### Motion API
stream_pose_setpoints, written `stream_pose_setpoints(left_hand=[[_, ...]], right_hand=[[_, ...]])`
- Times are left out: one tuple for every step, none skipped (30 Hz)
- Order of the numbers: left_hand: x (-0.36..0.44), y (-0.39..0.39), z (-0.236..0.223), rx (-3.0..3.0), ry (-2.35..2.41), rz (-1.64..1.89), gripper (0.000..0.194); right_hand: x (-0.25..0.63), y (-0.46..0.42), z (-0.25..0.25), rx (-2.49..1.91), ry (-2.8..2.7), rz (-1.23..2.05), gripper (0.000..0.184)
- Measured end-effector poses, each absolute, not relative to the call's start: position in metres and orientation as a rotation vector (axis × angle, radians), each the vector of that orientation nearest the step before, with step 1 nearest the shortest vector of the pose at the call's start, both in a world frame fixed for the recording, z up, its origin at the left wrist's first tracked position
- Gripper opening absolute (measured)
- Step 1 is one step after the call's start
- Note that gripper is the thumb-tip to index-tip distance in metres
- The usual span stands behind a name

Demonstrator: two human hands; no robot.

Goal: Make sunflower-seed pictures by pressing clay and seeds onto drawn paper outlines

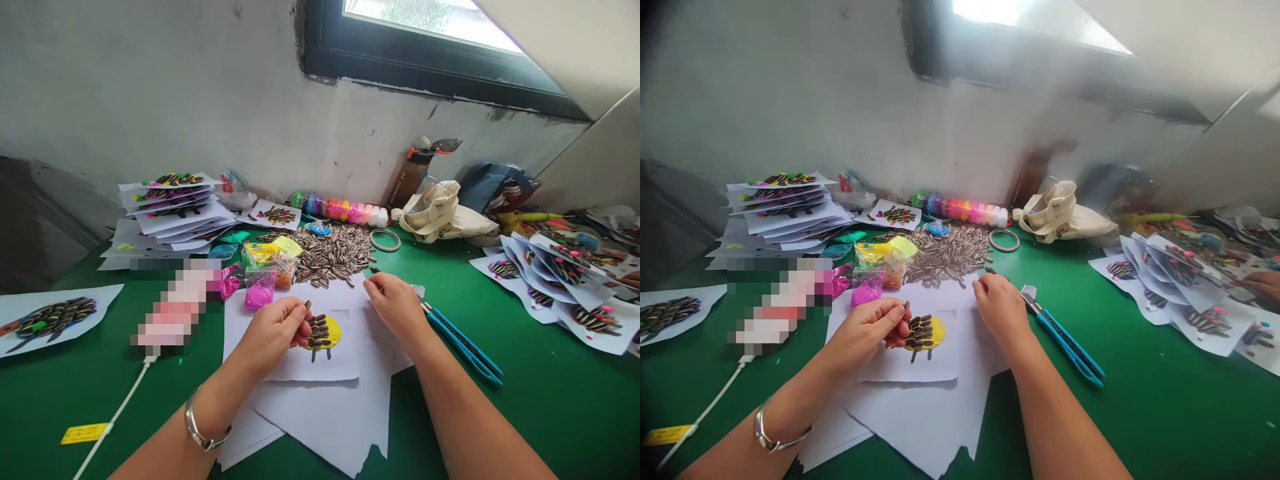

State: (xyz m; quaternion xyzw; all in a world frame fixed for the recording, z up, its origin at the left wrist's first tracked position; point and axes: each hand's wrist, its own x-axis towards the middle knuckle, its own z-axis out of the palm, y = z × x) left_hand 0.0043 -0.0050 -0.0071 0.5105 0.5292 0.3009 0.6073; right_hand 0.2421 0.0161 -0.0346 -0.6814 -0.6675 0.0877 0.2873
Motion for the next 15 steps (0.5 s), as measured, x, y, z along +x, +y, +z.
stream_pose_setpoints(left_hand=[[0.004, -0.005, -0.006, 1.188, 1.223, 0.683, 0.032], [0.004, -0.005, -0.005, 1.202, 1.222, 0.672, 0.032], [0.004, -0.006, -0.005, 1.219, 1.217, 0.661, 0.031], [0.004, -0.006, -0.004, 1.239, 1.207, 0.652, 0.031], [0.003, -0.007, -0.004, 1.258, 1.191, 0.645, 0.031], [0.003, -0.008, -0.004, 1.274, 1.169, 0.639, 0.031], [0.002, -0.008, -0.005, 1.285, 1.146, 0.633, 0.031], [0.002, -0.009, -0.005, 1.290, 1.122, 0.624, 0.032], [0.002, -0.010, -0.004, 1.285, 1.100, 0.617, 0.032], [0.002, -0.010, -0.004, 1.273, 1.080, 0.612, 0.032], [0.002, -0.011, -0.003, 1.253, 1.060, 0.607, 0.033], [0.002, -0.011, -0.002, 1.228, 1.042, 0.601, 0.032], [0.002, -0.012, -0.001, 1.199, 1.026, 0.590, 0.032], [0.002, -0.012, 0.000, 1.165, 1.014, 0.577, 0.032], [0.001, -0.012, 0.001, 1.127, 1.002, 0.561, 0.032]], right_hand=[[0.236, 0.013, -0.033, -1.745, -1.777, 0.274, 0.021], [0.228, 0.008, -0.032, -1.631, -1.766, 0.336, 0.018], [0.219, 0.003, -0.029, -1.494, -1.758, 0.410, 0.017], [0.209, -0.002, -0.027, -1.368, -1.761, 0.469, 0.016], [0.200, -0.007, -0.024, -1.262, -1.778, 0.502, 0.016], [0.192, -0.012, -0.021, -1.174, -1.826, 0.521, 0.018], [0.185, -0.016, -0.019, -1.108, -1.889, 0.542, 0.018], [0.179, -0.019, -0.018, -1.067, -1.937, 0.554, 0.018], [0.175, -0.021, -0.017, -1.049, -1.976, 0.558, 0.019], [0.173, -0.022, -0.016, -1.042, -2.001, 0.554, 0.019], [0.173, -0.022, -0.016, -1.036, -2.019, 0.540, 0.020], [0.173, -0.022, -0.016, -1.026, -2.040, 0.519, 0.020], [0.175, -0.021, -0.015, -1.010, -2.067, 0.495, 0.021], [0.177, -0.021, -0.014, -0.988, -2.104, 0.471, 0.021], [0.179, -0.021, -0.013, -0.969, -2.151, 0.449, 0.023]])
